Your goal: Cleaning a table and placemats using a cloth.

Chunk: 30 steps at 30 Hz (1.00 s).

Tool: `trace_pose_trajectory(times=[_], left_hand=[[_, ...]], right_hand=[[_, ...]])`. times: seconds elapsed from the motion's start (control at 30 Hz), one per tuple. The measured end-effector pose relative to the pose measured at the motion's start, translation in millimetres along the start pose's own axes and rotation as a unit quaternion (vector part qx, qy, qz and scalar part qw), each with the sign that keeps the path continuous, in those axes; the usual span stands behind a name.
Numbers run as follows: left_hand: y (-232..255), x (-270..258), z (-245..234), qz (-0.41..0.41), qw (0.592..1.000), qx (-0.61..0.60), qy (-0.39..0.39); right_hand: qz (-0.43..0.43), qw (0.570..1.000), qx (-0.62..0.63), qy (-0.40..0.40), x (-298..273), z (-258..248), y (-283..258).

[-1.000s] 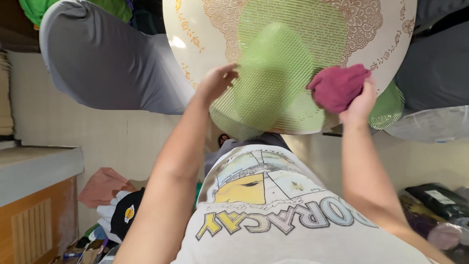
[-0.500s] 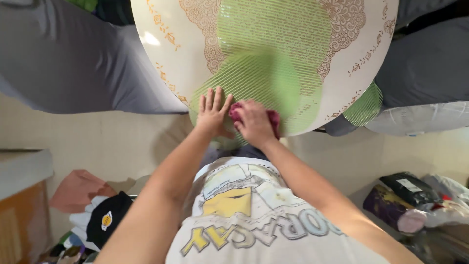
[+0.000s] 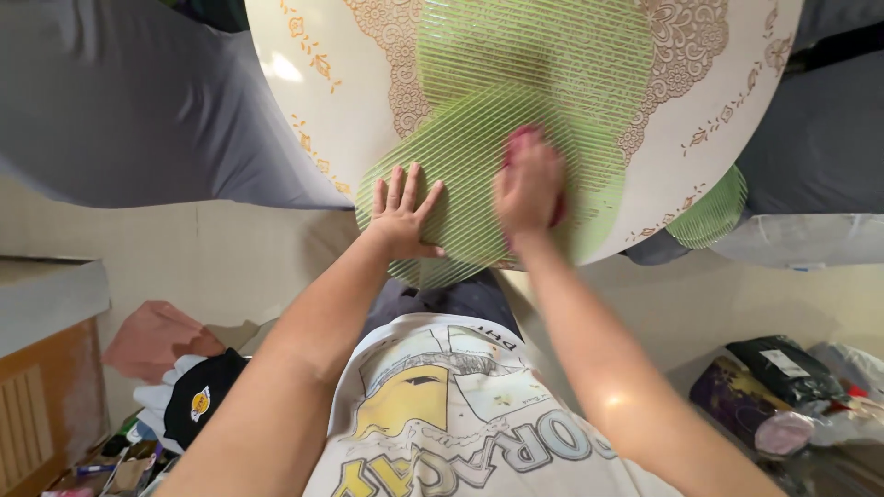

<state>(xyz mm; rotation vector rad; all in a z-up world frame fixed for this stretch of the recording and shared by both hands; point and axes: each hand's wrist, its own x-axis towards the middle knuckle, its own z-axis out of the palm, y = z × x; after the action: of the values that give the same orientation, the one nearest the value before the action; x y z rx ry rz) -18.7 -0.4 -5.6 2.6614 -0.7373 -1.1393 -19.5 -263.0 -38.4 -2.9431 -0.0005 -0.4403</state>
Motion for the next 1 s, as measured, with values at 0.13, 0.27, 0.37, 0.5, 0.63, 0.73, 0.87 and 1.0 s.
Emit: trace_pose_trajectory(times=[0.13,0.27,0.37,0.5,0.63,0.73,0.87,1.0], left_hand=[[-0.4,-0.3,2.8,0.007,1.0,0.004,0.01],[0.3,-4.2,-5.0,0.014,1.0,0.026,0.0],[-5.2,5.8,-0.7,0.013,0.999,0.037,0.007],[-0.2,1.9,0.4,0.014,0.999,0.045,-0.004],[2.6,-3.8,-2.5,0.008,0.999,0.037,-0.022],[0.1,1.4,-7.2,0.014,0.999,0.042,-0.017],[-1.0,-2.0,-10.7,0.023,0.999,0.028,-0.014],[-0.6,-0.2,-6.9,0.016,1.0,0.014,-0.003]], right_hand=[[-0.203,0.96,0.154,-0.118,-34.1,-34.6,-36.7],[-0.235,0.942,0.171,-0.169,-1.9,-29.1,38.4],[-0.044,0.988,0.107,-0.098,30.9,-25.0,108.2],[-0.011,0.999,0.01,0.039,-2.2,-4.5,67.1],[-0.108,0.99,0.052,-0.079,-42.6,-33.6,-30.1],[-0.249,0.949,0.141,-0.132,-23.5,-45.1,-32.6],[-0.364,0.878,0.251,-0.186,45.6,-30.3,34.6],[-0.17,0.951,0.241,-0.089,70.1,13.4,68.6]])
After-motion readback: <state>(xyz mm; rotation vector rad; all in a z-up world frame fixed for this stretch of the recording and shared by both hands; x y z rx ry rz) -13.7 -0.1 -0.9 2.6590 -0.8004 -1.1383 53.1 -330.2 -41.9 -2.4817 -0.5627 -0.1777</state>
